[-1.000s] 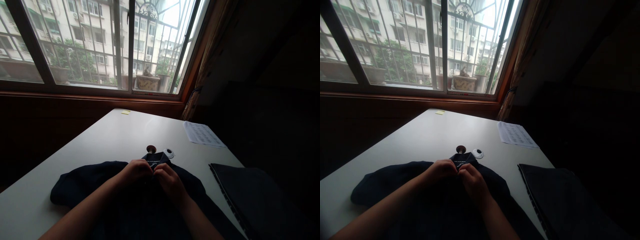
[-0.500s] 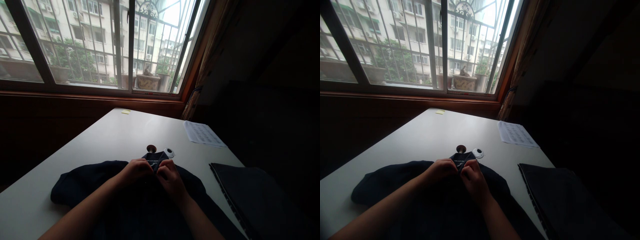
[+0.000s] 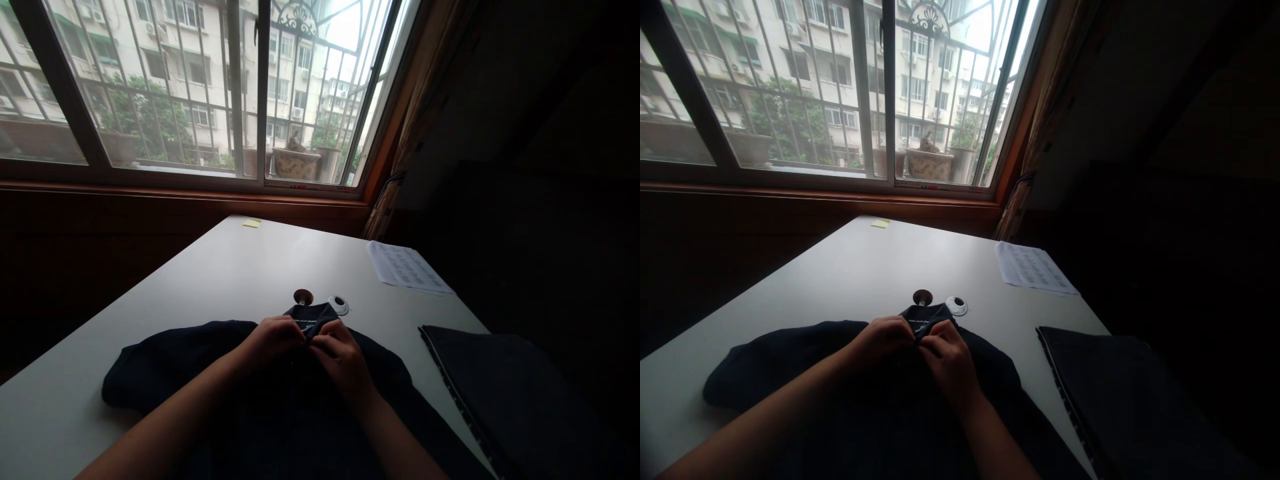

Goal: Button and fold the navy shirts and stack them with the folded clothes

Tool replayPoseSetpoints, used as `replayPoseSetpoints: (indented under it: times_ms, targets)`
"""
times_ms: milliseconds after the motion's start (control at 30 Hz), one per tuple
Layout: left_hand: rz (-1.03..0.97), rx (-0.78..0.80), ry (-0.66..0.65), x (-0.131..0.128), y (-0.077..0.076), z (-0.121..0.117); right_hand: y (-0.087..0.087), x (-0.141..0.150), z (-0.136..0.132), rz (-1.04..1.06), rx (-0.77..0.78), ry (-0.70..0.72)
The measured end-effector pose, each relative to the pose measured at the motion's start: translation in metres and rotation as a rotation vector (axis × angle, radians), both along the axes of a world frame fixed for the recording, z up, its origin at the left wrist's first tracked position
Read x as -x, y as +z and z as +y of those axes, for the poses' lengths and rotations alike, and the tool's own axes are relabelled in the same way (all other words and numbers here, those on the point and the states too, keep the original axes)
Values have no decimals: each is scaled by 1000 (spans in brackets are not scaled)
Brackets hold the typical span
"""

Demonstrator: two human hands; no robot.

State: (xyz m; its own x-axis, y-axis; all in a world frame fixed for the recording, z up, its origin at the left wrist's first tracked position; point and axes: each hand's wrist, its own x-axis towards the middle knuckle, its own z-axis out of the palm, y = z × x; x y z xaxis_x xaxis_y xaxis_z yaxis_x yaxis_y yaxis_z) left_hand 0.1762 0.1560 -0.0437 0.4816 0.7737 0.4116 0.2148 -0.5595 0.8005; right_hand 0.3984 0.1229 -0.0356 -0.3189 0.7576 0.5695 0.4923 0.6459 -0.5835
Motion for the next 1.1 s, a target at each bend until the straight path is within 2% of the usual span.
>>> replayPoseSetpoints:
  times_ms: [200, 433, 567, 667, 800, 1100]
  targets:
    - [18, 20, 13, -1, -2, 1, 1, 3, 0, 31, 55, -14]
    - [38, 93, 81, -1, 3, -4, 0, 2, 2, 43, 66, -4]
    - [7, 159, 28, -1, 5, -6, 0, 2, 1, 45, 74, 6]
    - [10, 111, -32, 0, 6, -6, 1, 2, 1, 50, 66, 6]
    - [59, 9, -29, 1, 8, -5, 2, 2, 0, 47, 48, 4]
    - [67, 8, -42, 0, 8, -6, 1, 2, 2, 40, 72, -4]
